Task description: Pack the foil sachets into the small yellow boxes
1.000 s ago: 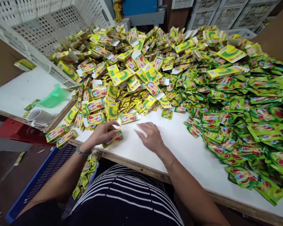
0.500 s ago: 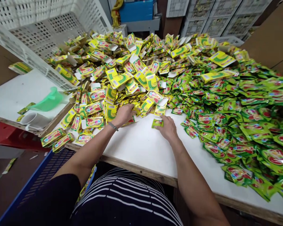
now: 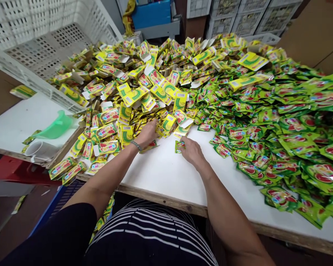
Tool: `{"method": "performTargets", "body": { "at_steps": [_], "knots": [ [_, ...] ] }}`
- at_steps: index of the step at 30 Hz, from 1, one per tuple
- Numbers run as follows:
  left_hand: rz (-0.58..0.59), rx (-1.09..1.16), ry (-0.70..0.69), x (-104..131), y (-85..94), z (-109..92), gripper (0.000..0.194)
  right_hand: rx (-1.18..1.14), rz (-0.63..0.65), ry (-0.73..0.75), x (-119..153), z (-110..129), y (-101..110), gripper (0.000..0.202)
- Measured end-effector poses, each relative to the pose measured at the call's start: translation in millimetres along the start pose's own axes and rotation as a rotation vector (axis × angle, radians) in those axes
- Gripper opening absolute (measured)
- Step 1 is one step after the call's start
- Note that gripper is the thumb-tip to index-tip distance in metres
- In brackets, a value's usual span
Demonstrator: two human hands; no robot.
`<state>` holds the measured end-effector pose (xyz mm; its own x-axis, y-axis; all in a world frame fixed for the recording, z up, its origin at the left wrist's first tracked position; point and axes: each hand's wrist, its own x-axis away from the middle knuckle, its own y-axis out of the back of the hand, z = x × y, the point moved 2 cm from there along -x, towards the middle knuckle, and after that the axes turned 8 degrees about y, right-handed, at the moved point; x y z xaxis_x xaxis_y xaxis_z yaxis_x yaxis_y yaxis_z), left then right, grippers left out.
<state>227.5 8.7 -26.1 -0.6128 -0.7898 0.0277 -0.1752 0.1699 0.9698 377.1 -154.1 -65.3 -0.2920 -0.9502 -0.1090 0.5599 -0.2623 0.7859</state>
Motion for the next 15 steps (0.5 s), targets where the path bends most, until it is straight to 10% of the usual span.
{"method": "performTargets", "body": {
  "at_steps": [4,10,15],
  "knots": [
    [0.047,0.257,0.091,12,2.4,3,0.033,-0.087,0.004,-0.131,3,2,10,0.017],
    [0.188,0.918,0.082,48,-4.4,-15,0.035,-0.840,-0.186,-0.142,2,11,10,0.045],
    [0.299,1.154,0.104,64,-9.2,-30,0.039,-0.892,-0.178,-0.088,4,18,8,0.043]
  ]
}}
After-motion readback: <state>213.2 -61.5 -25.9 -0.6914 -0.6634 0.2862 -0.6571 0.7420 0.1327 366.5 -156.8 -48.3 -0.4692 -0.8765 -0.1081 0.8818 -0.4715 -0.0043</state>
